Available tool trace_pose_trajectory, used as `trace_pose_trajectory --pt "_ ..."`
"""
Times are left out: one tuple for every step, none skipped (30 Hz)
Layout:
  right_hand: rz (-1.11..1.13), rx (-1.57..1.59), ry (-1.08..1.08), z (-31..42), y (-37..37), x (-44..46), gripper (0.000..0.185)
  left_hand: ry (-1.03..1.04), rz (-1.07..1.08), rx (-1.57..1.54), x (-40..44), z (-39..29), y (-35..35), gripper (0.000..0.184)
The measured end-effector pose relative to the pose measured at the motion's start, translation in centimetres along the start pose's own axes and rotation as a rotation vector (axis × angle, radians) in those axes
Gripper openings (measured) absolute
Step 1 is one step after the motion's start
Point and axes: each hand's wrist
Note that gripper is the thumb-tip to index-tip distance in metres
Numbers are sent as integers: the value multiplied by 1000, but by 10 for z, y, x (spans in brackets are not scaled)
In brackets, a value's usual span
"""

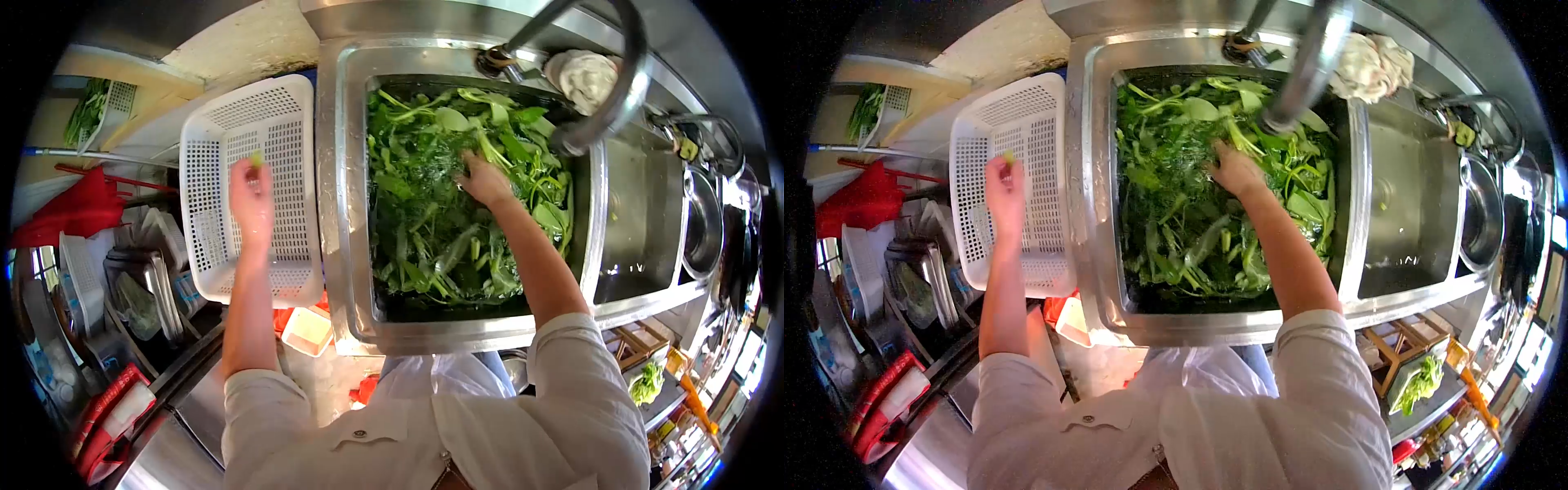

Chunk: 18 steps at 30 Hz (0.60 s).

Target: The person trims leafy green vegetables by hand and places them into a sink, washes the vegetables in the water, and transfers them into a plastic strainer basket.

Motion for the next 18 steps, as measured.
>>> trace_pose_trajectory --pt "55 29 9 -4 -9 -12 49 73 91 -19 -12 -38 9 19" --pt "51 30 17 -9 -11 -24 49 150 175 -38 -26 -72 22 19" --pt "-23 -14 -48 -13 -13 -36 49 154 304 -39 -41 -101 41 20" --pt "-94 -58 -111 -15 -13 -49 50 438 311 16 -52 -112 64 18" --pt "-90 -24 -135 -18 -16 -61 48 499 438 19 -64 -105 99 14" --pt "-97 -25 -125 -21 -20 -72 48 516 510 115 -78 -103 127 13" --pt "-68 39 -206 -26 -25 -83 47 459 621 230 -89 -118 133 13" --pt "-38 101 -290 -29 -30 -92 47 523 635 320 -98 -109 150 26" --pt "-46 175 -202 -28 -36 -101 48 473 650 398 -105 -115 153 41" --pt "-47 175 -199 -30 -38 -107 48 419 665 478 -113 -119 155 57" --pt "-247 -30 -206 -32 -38 -111 53 419 669 479 -116 -122 158 57" --pt "-446 -235 -212 -33 -37 -113 58 267 817 547 -117 -125 158 74" --pt "-339 -249 -93 -34 -27 -111 73 108 962 616 -117 -127 159 93" --pt "-338 -243 -91 -36 -19 -107 73 109 967 621 -118 -122 163 93" --pt "-304 -285 -39 -38 -12 -102 79 75 929 571 -118 -111 170 94" --pt "-272 -330 10 -41 -5 -95 84 41 887 520 -119 -98 180 96" --pt "-266 -375 16 -46 3 -86 86 86 796 540 -123 -84 191 96" --pt "-267 -373 16 -51 10 -78 86 88 796 542 -121 -83 196 96"
Point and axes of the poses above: each hand's wrist, its own x-axis towards the middle knuckle, its own y-axis out of the palm, z = x × y, and after that the axes turned 7 degrees about z, right-handed
